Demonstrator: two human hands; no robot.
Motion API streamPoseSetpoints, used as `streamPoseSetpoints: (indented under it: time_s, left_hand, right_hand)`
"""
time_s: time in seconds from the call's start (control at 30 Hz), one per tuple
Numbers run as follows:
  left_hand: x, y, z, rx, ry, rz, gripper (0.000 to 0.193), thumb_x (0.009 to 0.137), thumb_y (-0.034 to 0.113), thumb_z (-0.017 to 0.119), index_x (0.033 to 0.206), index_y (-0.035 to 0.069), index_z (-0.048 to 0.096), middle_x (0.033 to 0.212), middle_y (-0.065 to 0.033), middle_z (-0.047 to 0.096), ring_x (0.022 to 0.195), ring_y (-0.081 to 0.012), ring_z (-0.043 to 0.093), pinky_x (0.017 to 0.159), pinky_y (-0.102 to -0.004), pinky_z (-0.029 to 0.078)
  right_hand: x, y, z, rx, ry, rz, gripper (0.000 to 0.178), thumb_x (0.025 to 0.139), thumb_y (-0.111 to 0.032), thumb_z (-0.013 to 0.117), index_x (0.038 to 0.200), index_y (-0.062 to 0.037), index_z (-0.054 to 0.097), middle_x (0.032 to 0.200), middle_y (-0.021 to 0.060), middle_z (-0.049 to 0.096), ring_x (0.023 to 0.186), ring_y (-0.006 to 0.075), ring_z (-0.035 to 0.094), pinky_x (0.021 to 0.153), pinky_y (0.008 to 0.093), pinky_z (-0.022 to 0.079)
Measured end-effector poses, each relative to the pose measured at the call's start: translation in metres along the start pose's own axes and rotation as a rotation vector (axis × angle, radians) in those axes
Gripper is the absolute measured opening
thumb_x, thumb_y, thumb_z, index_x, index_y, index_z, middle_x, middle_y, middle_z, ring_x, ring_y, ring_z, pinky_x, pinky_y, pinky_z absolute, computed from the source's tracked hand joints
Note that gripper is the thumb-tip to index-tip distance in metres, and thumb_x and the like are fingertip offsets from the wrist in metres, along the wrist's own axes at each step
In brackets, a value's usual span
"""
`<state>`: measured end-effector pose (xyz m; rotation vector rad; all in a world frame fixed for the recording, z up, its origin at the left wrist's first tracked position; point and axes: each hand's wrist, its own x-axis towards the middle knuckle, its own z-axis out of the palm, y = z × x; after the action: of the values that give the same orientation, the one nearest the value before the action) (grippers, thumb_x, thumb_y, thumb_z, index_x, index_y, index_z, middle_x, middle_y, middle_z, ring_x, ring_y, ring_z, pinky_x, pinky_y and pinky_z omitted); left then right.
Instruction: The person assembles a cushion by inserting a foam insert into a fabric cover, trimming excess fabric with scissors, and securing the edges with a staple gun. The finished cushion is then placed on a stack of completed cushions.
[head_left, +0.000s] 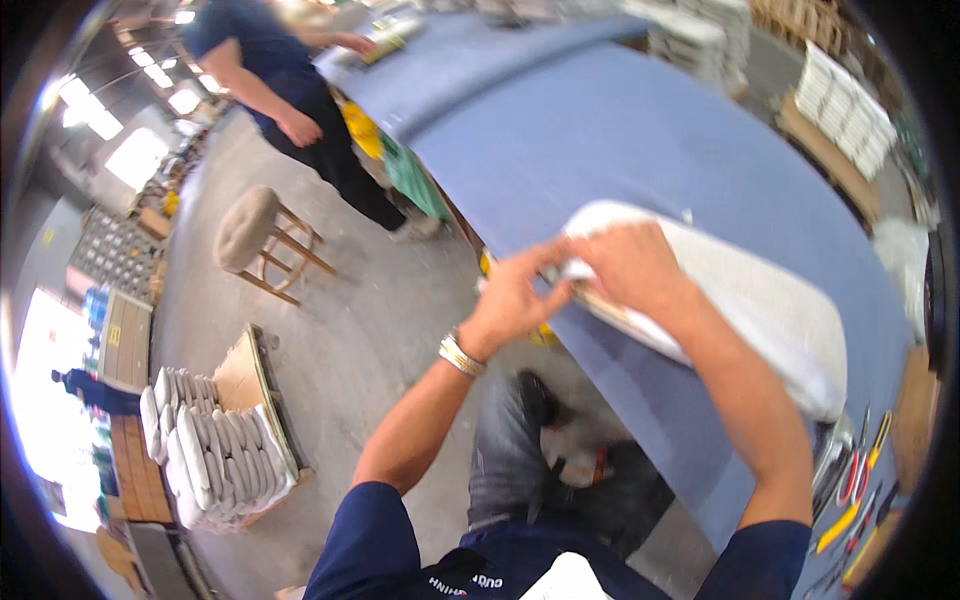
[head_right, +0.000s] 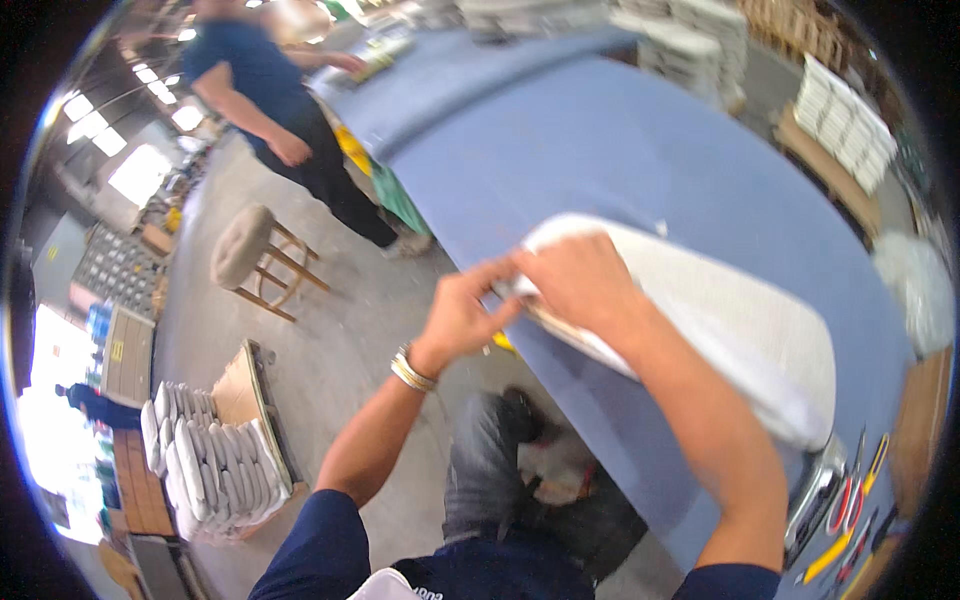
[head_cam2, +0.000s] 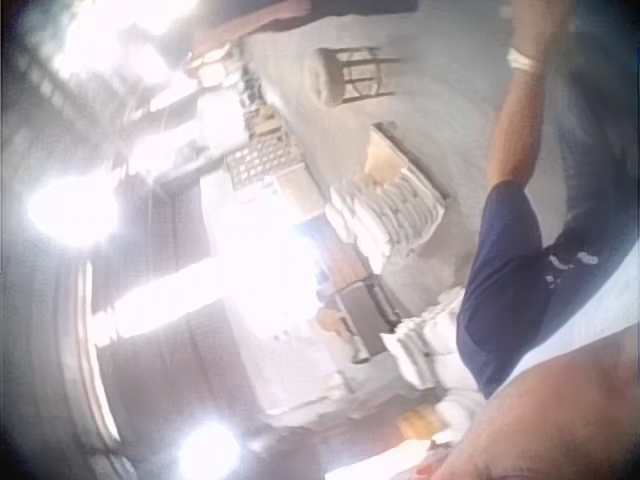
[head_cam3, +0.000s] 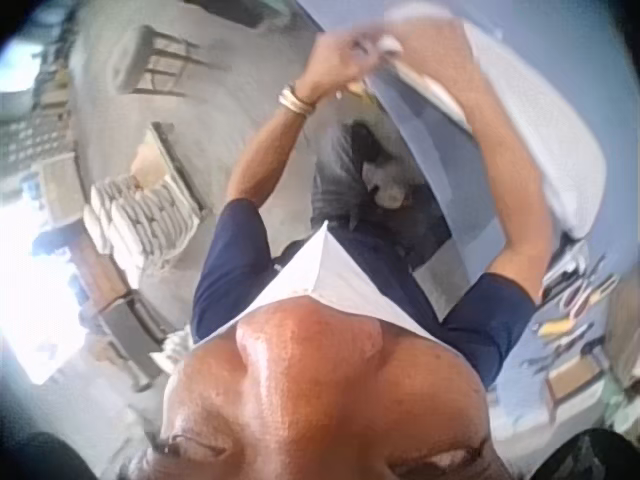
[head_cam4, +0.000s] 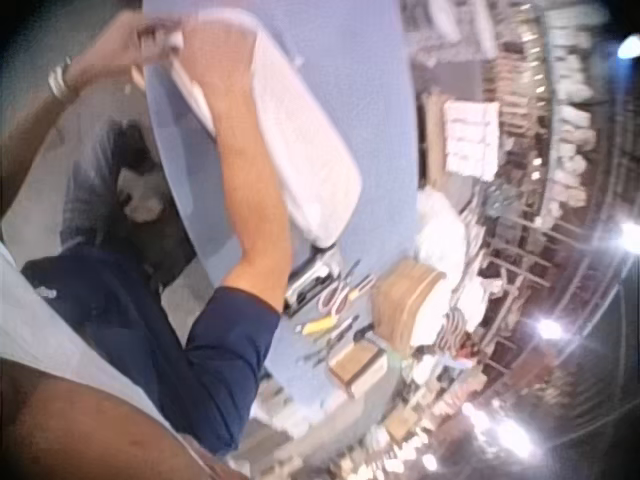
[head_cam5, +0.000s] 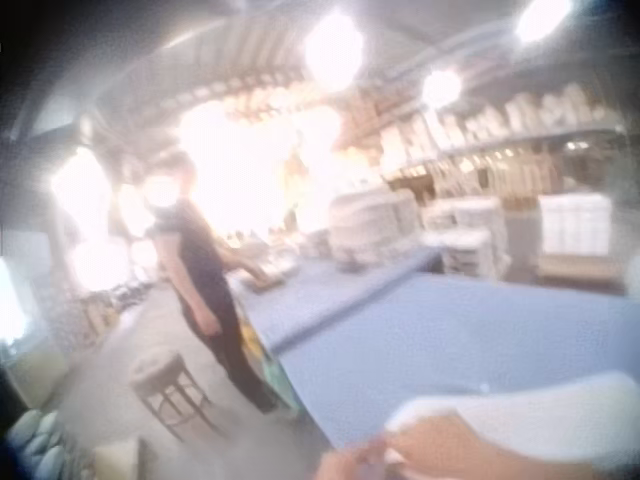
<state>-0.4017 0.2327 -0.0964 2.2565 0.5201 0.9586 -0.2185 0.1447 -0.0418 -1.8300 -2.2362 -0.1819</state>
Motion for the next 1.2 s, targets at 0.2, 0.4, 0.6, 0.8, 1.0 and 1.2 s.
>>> streamPoseSetpoints:
  time_s: [0.2,0.4,0.6,0.8,1.0,1.2]
  left_hand:
    - [-0.015,0.002,-0.001,0.221,-0.247,0.012,0.048,0.080,0.022,0.076,0.123,0.002,0.064,0.103,-0.0196,0.071,0.094,-0.0388,0.069,0.081,-0.0438,0.056]
    - [-0.025,0.002,0.004,0.340,-0.186,0.061,0.064,0.083,0.024,0.072,0.139,0.001,0.051,0.102,-0.0190,0.070,0.093,-0.0390,0.069,0.079,-0.0482,0.056]
    - [-0.023,0.010,0.003,0.475,-0.211,0.087,0.052,0.084,0.026,0.072,0.127,0.002,0.054,0.095,-0.0169,0.072,0.084,-0.0381,0.070,0.070,-0.0478,0.056]
    - [-0.021,-0.002,0.000,0.528,-0.250,0.108,0.047,0.085,0.027,0.071,0.121,0.004,0.053,0.085,-0.0182,0.071,0.078,-0.0387,0.070,0.067,-0.0488,0.056]
    - [0.000,0.004,0.005,0.576,-0.324,0.160,0.044,0.086,0.029,0.072,0.123,0.010,0.057,0.076,-0.0191,0.071,0.072,-0.0395,0.070,0.066,-0.0497,0.057]
    - [-0.012,-0.011,-0.012,0.500,-0.368,0.038,0.039,0.089,0.021,0.074,0.123,0.003,0.066,0.091,-0.0200,0.075,0.075,-0.0292,0.074,0.064,-0.0403,0.057]
  right_hand:
    - [-0.014,-0.018,0.038,-0.176,-0.006,-0.016,0.040,0.081,-0.034,0.078,0.114,-0.0127,0.070,0.080,0.0071,0.074,0.079,0.0268,0.074,0.067,0.0415,0.057]
    - [-0.026,-0.034,0.023,-0.174,0.026,0.062,0.045,0.081,-0.036,0.078,0.118,-0.0127,0.067,0.081,0.0075,0.074,0.078,0.0275,0.074,0.065,0.0412,0.057]
    - [-0.033,-0.036,0.012,-0.127,-0.041,0.107,0.038,0.084,-0.031,0.076,0.115,-0.0134,0.065,0.085,0.0107,0.075,0.080,0.0318,0.074,0.067,0.0440,0.057]
    - [-0.019,-0.040,0.006,-0.124,-0.158,0.128,0.037,0.085,-0.027,0.074,0.117,-0.0140,0.063,0.089,0.0124,0.075,0.084,0.0342,0.073,0.074,0.0474,0.057]
    - [-0.036,-0.032,0.001,-0.068,-0.056,0.200,0.042,0.086,-0.032,0.073,0.124,-0.0187,0.064,0.093,0.0136,0.075,0.087,0.0343,0.073,0.077,0.0483,0.057]
    - [-0.101,-0.075,0.027,0.263,0.259,0.292,0.037,0.085,-0.038,0.073,0.112,-0.0134,0.072,0.099,0.0176,0.074,0.096,0.0371,0.070,0.084,0.0485,0.055]
